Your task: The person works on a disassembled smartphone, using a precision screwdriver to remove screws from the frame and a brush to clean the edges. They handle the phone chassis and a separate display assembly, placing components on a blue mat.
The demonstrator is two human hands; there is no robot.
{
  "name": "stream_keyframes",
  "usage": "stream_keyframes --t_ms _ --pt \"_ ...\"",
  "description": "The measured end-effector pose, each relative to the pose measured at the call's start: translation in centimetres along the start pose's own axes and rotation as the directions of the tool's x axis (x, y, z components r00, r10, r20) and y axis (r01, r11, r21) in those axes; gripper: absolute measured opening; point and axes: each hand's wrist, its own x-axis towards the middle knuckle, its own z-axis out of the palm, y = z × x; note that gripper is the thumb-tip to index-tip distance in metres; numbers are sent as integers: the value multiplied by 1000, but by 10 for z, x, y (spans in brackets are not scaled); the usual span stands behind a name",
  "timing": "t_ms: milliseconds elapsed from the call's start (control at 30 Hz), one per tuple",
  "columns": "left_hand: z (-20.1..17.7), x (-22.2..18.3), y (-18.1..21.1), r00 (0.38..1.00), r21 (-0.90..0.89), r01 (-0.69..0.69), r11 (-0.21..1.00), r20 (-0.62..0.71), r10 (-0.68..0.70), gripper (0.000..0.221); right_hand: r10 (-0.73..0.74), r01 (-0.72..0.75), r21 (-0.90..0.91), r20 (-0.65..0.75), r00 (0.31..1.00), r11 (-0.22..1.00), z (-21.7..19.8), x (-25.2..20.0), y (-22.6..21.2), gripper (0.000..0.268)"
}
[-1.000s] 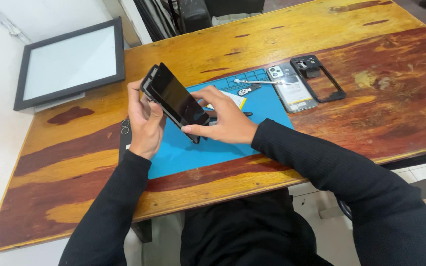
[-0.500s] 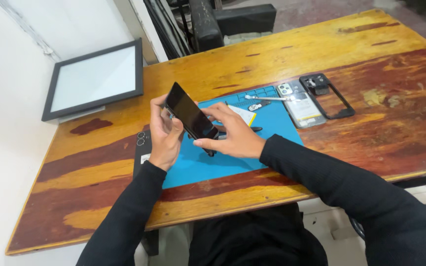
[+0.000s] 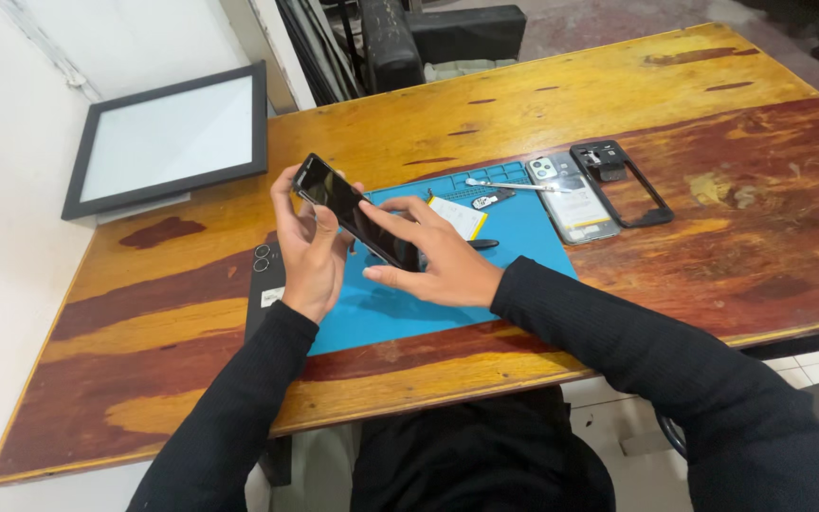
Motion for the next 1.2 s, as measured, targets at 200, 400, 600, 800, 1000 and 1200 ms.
stream_keyframes --t_ms 200,400,600,800,1000,1200 --pt "5 -1 -2 999 -17 43 999 3 -43 76 -19 19 -18 2 1000 1000 3 3 -8 71" --pt "3 -1 -7 998 -19 55 998 -27 -56 78 -88 87 -42 -14 996 995 2 3 -8 71" --pt "-2 5 -5 993 16 110 994 -53 -109 76 -30 23 -215 -31 999 976 -7 3 2 53" --pt "1 13 10 965 133 236 963 -153 -215 49 122 -102 199 -87 989 975 -20 9 21 32" --pt "3 12 14 961 232 247 941 -184 -207 20 431 -444 548 162 888 709 -25 11 15 42" --pt "1 12 11 971 255 218 942 -157 -182 22 457 -444 602 144 878 664 -25 12 16 42"
